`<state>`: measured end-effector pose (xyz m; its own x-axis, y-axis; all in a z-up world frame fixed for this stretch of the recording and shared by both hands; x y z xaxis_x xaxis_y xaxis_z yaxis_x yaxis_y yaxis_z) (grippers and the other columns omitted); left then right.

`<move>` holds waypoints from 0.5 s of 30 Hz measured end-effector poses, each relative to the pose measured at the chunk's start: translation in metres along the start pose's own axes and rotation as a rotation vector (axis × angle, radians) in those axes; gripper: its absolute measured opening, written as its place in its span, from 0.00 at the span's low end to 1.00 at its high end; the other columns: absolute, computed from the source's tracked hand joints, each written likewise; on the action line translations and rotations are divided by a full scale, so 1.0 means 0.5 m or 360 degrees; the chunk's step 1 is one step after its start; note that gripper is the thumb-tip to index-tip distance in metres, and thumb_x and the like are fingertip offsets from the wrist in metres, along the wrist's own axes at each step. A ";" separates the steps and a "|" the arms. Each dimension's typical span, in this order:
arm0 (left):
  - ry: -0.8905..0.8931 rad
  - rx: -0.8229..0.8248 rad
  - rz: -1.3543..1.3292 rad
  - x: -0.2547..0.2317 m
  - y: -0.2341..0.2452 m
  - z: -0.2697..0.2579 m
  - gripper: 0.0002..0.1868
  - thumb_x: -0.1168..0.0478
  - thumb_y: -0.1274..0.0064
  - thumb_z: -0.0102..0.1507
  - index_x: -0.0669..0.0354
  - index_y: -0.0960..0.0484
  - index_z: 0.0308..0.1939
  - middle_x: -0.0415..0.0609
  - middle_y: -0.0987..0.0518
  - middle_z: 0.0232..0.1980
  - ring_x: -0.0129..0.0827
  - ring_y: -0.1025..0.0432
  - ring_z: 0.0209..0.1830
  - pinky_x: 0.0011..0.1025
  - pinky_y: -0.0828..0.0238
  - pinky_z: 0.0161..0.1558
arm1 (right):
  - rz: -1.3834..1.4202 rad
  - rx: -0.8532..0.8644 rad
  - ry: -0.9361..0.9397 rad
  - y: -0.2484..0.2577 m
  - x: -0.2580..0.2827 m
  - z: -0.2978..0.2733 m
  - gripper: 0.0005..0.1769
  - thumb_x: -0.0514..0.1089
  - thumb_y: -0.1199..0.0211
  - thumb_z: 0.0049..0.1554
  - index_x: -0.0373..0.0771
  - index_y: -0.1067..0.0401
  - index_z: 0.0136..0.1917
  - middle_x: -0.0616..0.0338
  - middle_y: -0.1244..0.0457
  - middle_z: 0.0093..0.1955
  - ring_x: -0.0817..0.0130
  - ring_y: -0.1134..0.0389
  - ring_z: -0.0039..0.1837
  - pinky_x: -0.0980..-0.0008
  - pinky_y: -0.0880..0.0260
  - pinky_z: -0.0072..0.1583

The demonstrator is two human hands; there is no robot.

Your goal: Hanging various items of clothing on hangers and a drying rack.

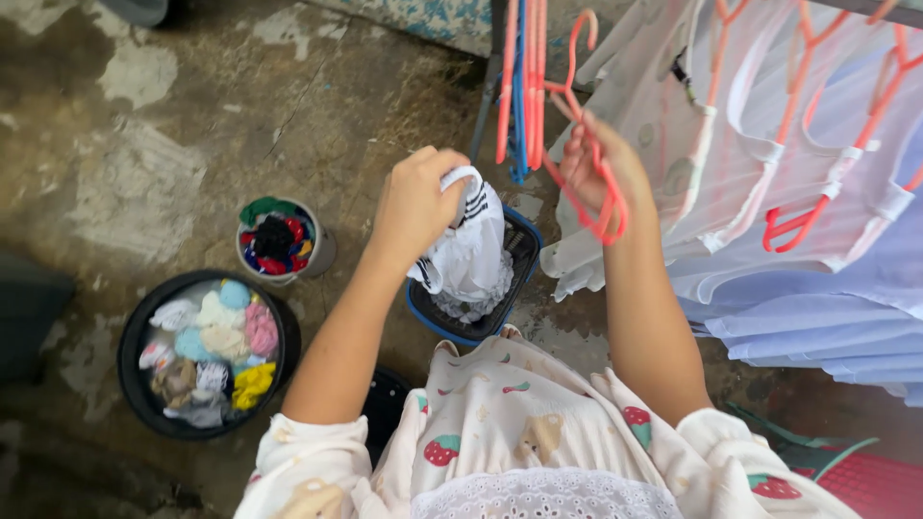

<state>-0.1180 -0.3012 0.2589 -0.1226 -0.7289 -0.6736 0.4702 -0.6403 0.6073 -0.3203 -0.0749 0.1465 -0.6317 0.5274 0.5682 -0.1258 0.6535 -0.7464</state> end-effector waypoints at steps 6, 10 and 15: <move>0.0285 0.0193 -0.0211 0.036 0.082 0.007 0.15 0.61 0.43 0.63 0.55 0.26 0.53 0.55 0.20 0.30 0.47 0.22 0.33 0.39 0.29 0.37 | 0.0139 0.0027 -0.0295 -0.011 -0.132 -0.144 0.15 0.47 0.36 0.65 0.36 0.30 0.59 0.66 0.32 0.43 0.74 0.31 0.44 0.74 0.32 0.43; 0.0026 0.0265 -0.0255 0.033 0.148 -0.003 0.12 0.63 0.45 0.65 0.58 0.28 0.50 0.55 0.20 0.33 0.46 0.22 0.33 0.37 0.29 0.38 | 0.0660 0.0388 -0.0644 -0.079 -0.195 -0.214 0.29 0.50 0.39 0.66 0.30 0.31 0.75 0.66 0.32 0.44 0.72 0.29 0.48 0.70 0.29 0.49; -0.0254 0.0274 0.0100 0.079 0.200 -0.034 0.06 0.69 0.50 0.63 0.55 0.21 0.41 0.52 0.21 0.34 0.48 0.23 0.35 0.40 0.29 0.38 | 0.0326 0.0566 -0.0406 -0.135 -0.273 -0.231 0.15 0.52 0.39 0.65 0.48 0.29 0.63 0.63 0.29 0.52 0.67 0.27 0.53 0.64 0.26 0.56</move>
<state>-0.0611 -0.3901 0.2858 -0.2410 -0.7887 -0.5655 0.3271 -0.6146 0.7178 -0.1373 -0.1283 0.1597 -0.8326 0.4469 0.3270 -0.2048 0.3001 -0.9317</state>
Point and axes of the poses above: each hand's wrist, its own z-axis towards the middle knuckle, its own y-axis out of the back of the hand, x = y × z, the point moved 2 cm from there along z, towards the middle knuckle
